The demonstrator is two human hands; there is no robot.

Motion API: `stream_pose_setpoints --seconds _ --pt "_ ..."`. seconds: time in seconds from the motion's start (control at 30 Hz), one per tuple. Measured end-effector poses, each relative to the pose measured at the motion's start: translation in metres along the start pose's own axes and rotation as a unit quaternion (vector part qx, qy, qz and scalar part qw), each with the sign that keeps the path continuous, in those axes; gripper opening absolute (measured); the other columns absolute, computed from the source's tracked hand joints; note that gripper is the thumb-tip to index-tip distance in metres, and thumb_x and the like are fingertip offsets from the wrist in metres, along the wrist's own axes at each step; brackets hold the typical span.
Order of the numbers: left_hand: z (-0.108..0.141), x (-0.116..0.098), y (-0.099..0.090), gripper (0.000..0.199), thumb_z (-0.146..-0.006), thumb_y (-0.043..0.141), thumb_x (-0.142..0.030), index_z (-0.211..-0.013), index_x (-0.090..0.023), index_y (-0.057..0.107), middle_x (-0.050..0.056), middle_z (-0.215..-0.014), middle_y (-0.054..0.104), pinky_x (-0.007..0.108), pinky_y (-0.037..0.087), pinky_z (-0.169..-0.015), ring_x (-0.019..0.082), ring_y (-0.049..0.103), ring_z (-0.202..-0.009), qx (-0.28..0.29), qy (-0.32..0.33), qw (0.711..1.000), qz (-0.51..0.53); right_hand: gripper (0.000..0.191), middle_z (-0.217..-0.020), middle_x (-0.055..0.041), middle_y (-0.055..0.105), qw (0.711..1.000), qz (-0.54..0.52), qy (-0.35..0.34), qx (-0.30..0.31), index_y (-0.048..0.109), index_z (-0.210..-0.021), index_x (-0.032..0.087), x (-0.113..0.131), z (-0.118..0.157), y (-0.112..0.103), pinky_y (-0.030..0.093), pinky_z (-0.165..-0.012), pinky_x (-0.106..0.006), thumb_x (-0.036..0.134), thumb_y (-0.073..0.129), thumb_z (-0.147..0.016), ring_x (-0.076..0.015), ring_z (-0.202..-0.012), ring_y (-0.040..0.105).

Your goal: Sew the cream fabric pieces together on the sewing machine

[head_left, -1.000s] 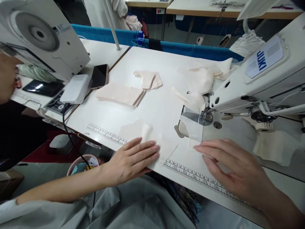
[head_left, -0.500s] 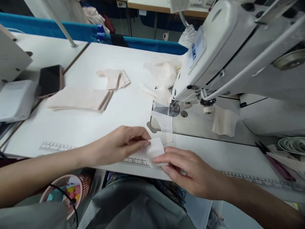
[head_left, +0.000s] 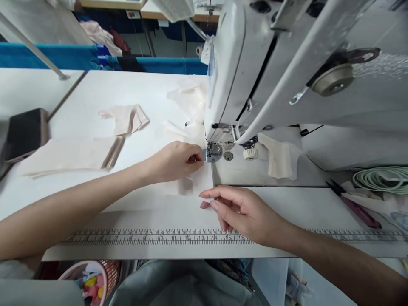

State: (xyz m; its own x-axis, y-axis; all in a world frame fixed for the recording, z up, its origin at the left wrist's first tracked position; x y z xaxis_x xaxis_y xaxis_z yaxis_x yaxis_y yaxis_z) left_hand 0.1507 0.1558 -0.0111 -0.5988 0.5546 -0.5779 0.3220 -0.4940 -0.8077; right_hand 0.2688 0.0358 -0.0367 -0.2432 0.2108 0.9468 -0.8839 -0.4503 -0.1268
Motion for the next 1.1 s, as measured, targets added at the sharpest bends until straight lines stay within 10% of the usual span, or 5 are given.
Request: stream_pose_setpoints --seconds 1.1 --pt "-0.0109 0.0092 0.0063 0.017 -0.080 0.054 -0.034 -0.080 -0.020 0.065 -0.004 -0.061 0.057 0.025 0.035 -0.057 0.012 0.049 -0.056 0.034 -0.087 0.994 -0.051 0.029 -0.086 -0.0008 0.064 0.995 -0.030 0.089 0.026 0.059 -0.116 0.016 -0.0067 -0.0040 -0.0051 0.042 -0.042 -0.018 0.031 0.044 -0.096 -0.0038 -0.043 0.053"
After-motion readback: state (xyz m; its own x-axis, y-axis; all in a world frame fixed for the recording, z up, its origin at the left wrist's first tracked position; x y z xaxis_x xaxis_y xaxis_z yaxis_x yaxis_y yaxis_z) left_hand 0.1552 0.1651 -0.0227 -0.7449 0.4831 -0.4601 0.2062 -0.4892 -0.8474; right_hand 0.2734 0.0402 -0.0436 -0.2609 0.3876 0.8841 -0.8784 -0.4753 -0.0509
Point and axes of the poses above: each hand's wrist, its own z-axis away from the middle knuckle, its own y-axis out of the palm, x = y × z, the point moved 5 cm from there along -z, towards the middle knuckle
